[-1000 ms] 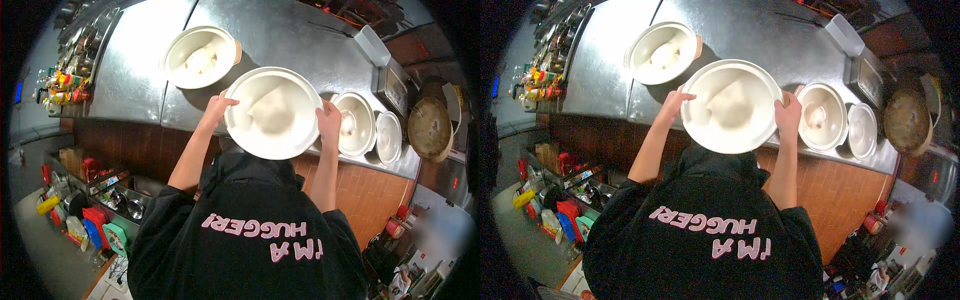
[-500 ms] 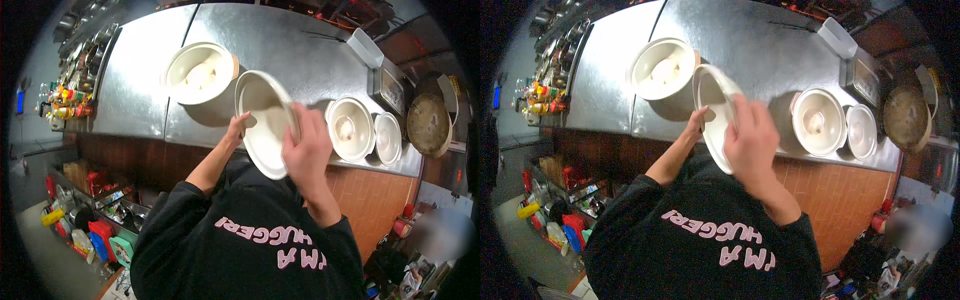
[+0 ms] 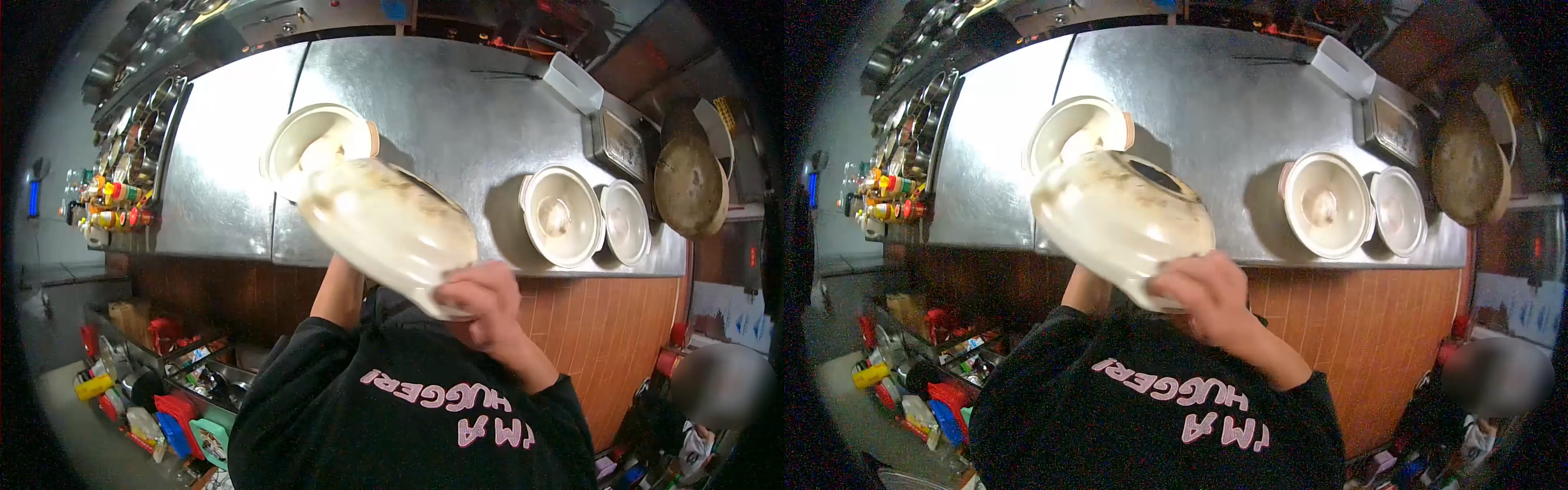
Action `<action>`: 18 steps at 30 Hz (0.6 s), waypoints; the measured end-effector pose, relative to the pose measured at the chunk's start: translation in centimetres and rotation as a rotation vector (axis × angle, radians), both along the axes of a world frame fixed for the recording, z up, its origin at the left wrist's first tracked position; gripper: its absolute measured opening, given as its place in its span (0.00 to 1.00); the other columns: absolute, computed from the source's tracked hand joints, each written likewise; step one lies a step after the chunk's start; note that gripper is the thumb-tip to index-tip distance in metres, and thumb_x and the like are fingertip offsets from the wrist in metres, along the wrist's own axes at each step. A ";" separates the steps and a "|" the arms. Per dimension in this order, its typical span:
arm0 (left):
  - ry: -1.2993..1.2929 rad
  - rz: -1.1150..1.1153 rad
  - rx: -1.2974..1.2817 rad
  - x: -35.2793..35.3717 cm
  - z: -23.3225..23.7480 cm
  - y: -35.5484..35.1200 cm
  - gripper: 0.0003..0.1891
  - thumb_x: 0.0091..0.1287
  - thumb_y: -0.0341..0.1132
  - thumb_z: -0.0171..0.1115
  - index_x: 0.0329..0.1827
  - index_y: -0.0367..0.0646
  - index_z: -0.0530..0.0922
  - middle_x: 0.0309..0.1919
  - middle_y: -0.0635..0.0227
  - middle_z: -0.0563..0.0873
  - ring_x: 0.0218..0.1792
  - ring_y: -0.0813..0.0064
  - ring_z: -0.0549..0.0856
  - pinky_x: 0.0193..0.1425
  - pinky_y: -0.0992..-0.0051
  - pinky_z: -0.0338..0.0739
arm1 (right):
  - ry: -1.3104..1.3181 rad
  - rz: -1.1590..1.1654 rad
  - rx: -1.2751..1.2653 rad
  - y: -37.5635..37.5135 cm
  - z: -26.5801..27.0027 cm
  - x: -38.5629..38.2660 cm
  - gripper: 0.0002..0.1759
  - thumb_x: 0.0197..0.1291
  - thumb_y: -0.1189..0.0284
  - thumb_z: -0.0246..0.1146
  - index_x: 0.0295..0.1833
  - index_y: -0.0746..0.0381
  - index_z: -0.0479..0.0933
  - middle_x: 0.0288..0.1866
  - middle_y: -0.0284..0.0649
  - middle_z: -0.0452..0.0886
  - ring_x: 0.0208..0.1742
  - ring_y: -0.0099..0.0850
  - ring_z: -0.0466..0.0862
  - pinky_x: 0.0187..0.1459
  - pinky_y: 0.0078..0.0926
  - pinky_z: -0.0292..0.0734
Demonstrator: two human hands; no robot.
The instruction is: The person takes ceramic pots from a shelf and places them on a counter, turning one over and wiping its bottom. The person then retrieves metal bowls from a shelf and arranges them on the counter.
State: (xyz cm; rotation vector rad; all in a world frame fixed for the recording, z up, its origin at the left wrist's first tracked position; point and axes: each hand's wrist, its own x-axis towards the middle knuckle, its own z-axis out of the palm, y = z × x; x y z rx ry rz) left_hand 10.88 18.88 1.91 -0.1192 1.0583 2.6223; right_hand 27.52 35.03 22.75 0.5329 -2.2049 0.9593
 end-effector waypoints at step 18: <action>1.906 0.608 -0.878 6.7 23.8 4.8 0.08 0.31 0.36 0.56 0.15 0.47 0.68 0.13 0.75 0.66 0.15 0.79 0.69 0.20 0.80 0.63 | -0.435 0.281 -2.040 8.2 -20.6 -1.9 0.17 0.56 0.78 0.63 0.51 0.64 0.71 0.48 0.38 0.76 0.48 0.30 0.76 0.50 0.35 0.73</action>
